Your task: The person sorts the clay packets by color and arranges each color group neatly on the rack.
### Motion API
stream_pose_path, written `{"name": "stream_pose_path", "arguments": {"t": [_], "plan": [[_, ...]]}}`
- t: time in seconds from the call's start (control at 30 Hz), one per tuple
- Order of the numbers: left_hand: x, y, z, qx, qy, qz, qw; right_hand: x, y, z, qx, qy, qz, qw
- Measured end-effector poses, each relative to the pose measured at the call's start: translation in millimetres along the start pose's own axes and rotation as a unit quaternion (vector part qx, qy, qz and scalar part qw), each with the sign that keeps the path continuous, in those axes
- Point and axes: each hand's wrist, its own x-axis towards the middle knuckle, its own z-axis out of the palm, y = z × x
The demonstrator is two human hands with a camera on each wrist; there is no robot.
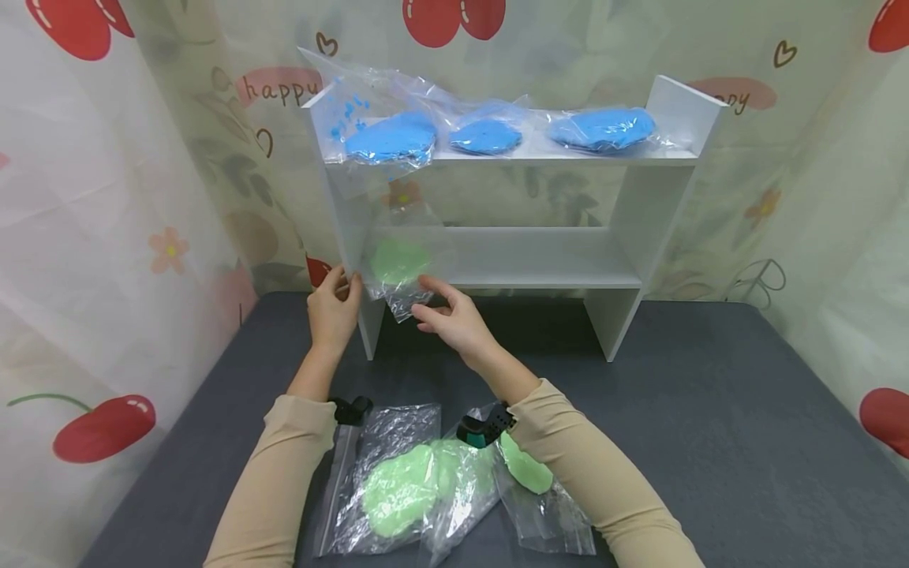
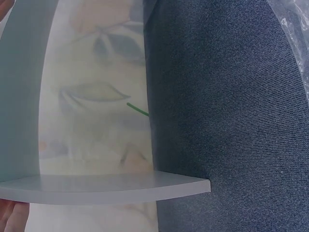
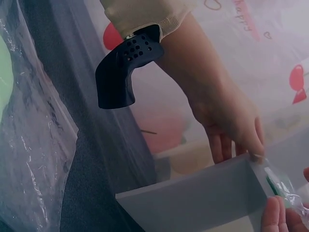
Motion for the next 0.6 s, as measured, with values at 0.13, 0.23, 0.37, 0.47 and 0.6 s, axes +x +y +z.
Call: {"name": "stream_pose_path", "arguments": {"t": [0.13, 0.23, 0.37, 0.47, 0.6], "plan": [[-0.5, 0.7, 0.1, 0.001, 0.002, 0.001, 1.0000, 0.4, 3, -2, -0.001, 0.001, -0.006, 1.0000], [-0.6, 0.7, 0.4, 0.002, 0.003, 0.001, 1.0000, -0.5, 5, -5, 0.000, 0.000, -0.008, 1.0000], [-0.8, 1.3, 0.5, 0.000, 0.004, 0.001, 1.0000, -5.5, 5, -10, -0.008, -0.009, -0.011, 0.9999], [-1.0, 1.6, 0.4, -0.001, 0.004, 0.003, 1.0000, -11.4, 5, -14, -0.018, -0.020, -0.009, 0.9996], [-0.4, 0.5, 0.9, 0.002, 0.004, 0.007, 1.0000, -19.0, 7, -20, -0.042, -0.041, -0.003, 0.9983]]}}
